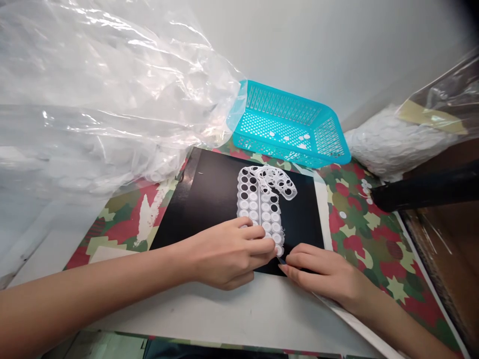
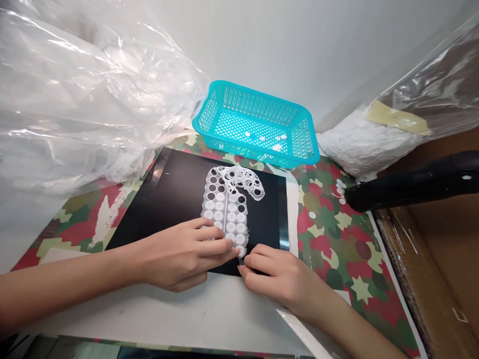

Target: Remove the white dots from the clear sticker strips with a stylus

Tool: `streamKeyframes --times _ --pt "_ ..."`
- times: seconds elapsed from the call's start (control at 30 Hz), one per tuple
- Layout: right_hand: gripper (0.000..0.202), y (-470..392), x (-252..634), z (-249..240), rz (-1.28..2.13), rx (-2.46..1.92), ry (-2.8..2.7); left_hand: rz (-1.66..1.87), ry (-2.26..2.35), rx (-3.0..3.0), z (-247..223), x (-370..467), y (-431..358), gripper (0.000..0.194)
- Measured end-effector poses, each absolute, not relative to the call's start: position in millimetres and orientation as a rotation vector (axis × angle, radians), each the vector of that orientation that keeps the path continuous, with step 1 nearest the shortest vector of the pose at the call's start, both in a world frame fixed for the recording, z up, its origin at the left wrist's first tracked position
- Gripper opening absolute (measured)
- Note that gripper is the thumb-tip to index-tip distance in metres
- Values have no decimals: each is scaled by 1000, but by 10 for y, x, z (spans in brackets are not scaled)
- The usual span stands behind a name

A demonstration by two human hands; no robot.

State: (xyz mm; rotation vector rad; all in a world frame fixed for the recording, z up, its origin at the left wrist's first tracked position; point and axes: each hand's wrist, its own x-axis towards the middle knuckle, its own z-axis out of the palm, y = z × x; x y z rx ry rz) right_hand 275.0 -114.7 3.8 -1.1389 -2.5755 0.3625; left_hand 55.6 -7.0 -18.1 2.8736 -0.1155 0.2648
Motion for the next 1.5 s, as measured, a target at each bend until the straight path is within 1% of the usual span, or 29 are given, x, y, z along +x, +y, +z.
streamKeyframes --times 0.3,0.53,0.67,0.77,0.8,0.9,0.93,1.0,1.07,1.13,1.27,1.4,1.5 --pt "23 -1107 2868 63 398 -1091 -2724 309 -110 2876 -175 562 -74 34" --pt "19 -1072 2886 146 477 -1097 -2772 280 -109 2872 -181 560 -72 36" --pt "15 -1063 2920 180 585 -1129 -2470 283 -122 2871 -190 549 -77 41" --pt "8 -1037 2975 149 688 -1364 -2091 330 -116 2870 -199 544 -89 41" --pt "14 -1021 2997 124 733 -1489 -1958 363 -107 2868 -203 543 -92 40" --pt "45 -969 3063 34 914 -1811 -1634 517 -51 2846 -215 543 -92 31" --pt "50 -957 3083 11 975 -1864 -1584 568 -13 2830 -218 543 -89 28" --pt "51 -950 3120 -16 1070 -1923 -1575 655 84 2783 -219 541 -79 24" --pt "47 -968 3148 -17 1091 -1965 -1635 722 193 2717 -212 534 -65 21" --pt "43 -996 3168 -10 998 -2025 -1719 795 291 2642 -196 524 -50 18" --pt "39 -1024 3217 -14 664 -2152 -1854 932 518 2498 -157 496 5 14" --pt "38 -1005 3271 -8 377 -2206 -1910 891 839 2344 -146 441 143 10" --pt "33 -985 3197 31 17 -2193 -1922 872 948 2312 -164 382 285 9"
